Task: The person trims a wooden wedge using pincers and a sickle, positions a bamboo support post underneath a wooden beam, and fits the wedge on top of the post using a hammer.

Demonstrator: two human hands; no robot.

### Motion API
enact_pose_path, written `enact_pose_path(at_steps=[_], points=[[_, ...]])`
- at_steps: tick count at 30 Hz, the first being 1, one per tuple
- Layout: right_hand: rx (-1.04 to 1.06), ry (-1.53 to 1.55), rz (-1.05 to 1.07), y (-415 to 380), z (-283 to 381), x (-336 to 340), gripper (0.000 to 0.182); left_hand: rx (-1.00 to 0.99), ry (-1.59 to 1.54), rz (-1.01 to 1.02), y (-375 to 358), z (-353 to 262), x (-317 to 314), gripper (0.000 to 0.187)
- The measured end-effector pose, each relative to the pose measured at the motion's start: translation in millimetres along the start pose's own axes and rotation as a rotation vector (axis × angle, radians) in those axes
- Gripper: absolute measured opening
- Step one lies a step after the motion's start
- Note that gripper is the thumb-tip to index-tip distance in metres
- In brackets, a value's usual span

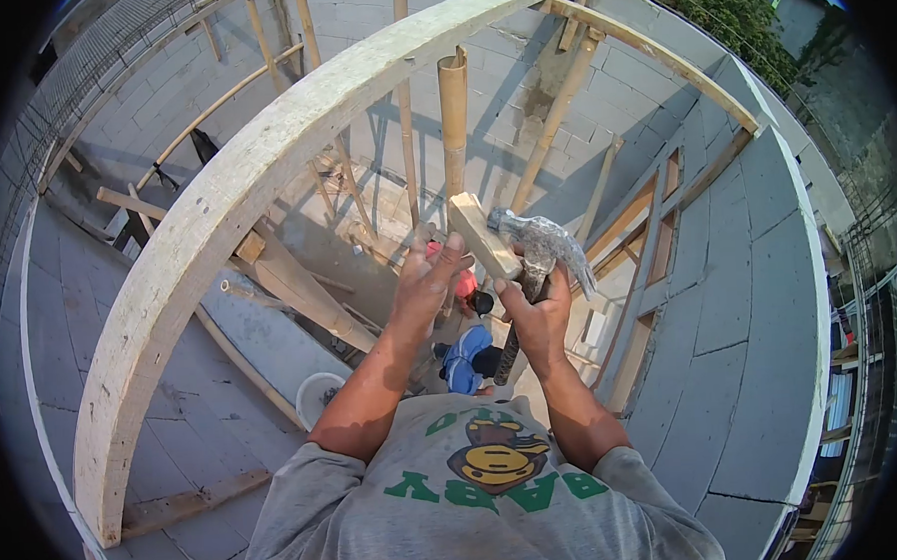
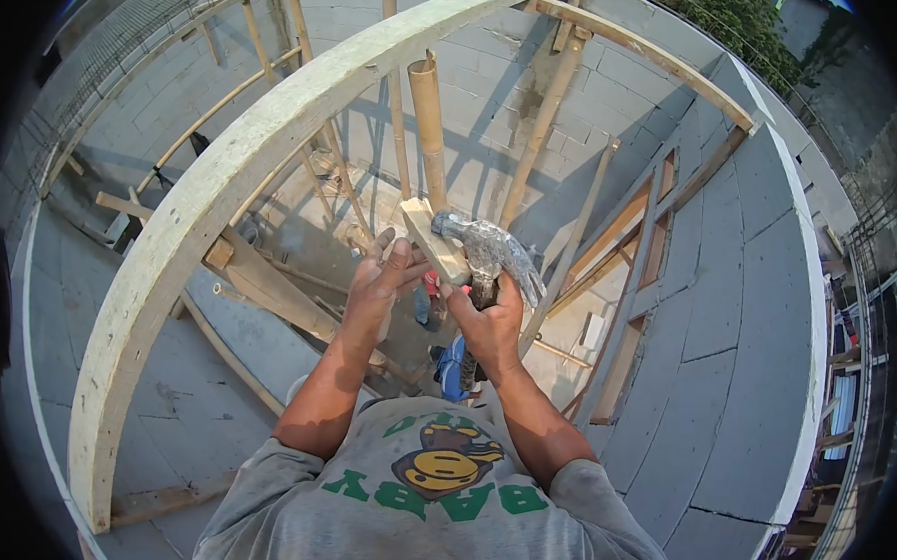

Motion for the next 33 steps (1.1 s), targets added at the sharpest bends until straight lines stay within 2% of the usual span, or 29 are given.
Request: enact_pose_path(at_steps=[3, 4, 7, 8, 11, 14, 17, 18, 21, 24, 27, 28, 33], points=[[-0.057, 0.069, 0.050, 12, -6, 3, 0.046, 0.114, -0.109, 0.137, 2, 0, -30, 0.072], [-0.002, -0.013, -0.018, 15, -14, 10, 0.042, 0.129, -0.143, 0.169, 8, 11, -35, 0.068], [0.197, 0.039, 0.027, 24, -15, 8, 0.043, 0.192, -0.245, 0.195, 23, 36, -40, 0.060], [0.140, 0.053, 0.071, 27, -21, 7, 0.044, 0.211, -0.280, 0.191, 28, 39, -41, 0.058], [-0.058, 0.108, 0.119, 35, -44, 11, 0.044, 0.107, -0.348, 0.056, 32, 18, -54, 0.059], [-0.184, 0.191, 0.153, 46, -47, 19, 0.039, 0.087, -0.489, 0.072, 37, -2, -64, 0.058], [-0.318, 0.195, 0.153, 56, -52, 31, 0.031, 0.119, -0.624, 0.041, 55, 15, -51, 0.061], [-0.349, 0.221, 0.150, 60, -57, 34, 0.028, 0.107, -0.551, -0.039, 61, 24, -46, 0.066], [-0.443, 0.293, 0.140, 68, -71, 39, 0.021, 0.066, -0.531, 0.123, 66, 14, -70, 0.066], [-0.504, 0.320, 0.128, 79, -83, 50, 0.019, 0.111, -0.534, 0.123, 81, 24, -68, 0.062], [-0.491, 0.327, 0.137, 94, -89, 53, 0.019, 0.100, -0.348, -0.266, 94, 30, -47, 0.058], [-0.480, 0.321, 0.144, 98, -89, 51, 0.019, 0.115, -0.265, -0.330, 93, 27, -48, 0.055], [-0.539, 0.279, 0.172, 100, -96, 43, 0.020, 0.141, -0.151, -0.378, 122, 39, -10, 0.056]])
Point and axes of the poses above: each hand's wrist, its own y-axis towards the middle knuckle, its own x-axis out of the back of the hand, z = x × y, the point moved 8 cm from there along y, towards the middle knuckle, and after that the axes turned 11 degrees about -z, right-handed, at the moved point
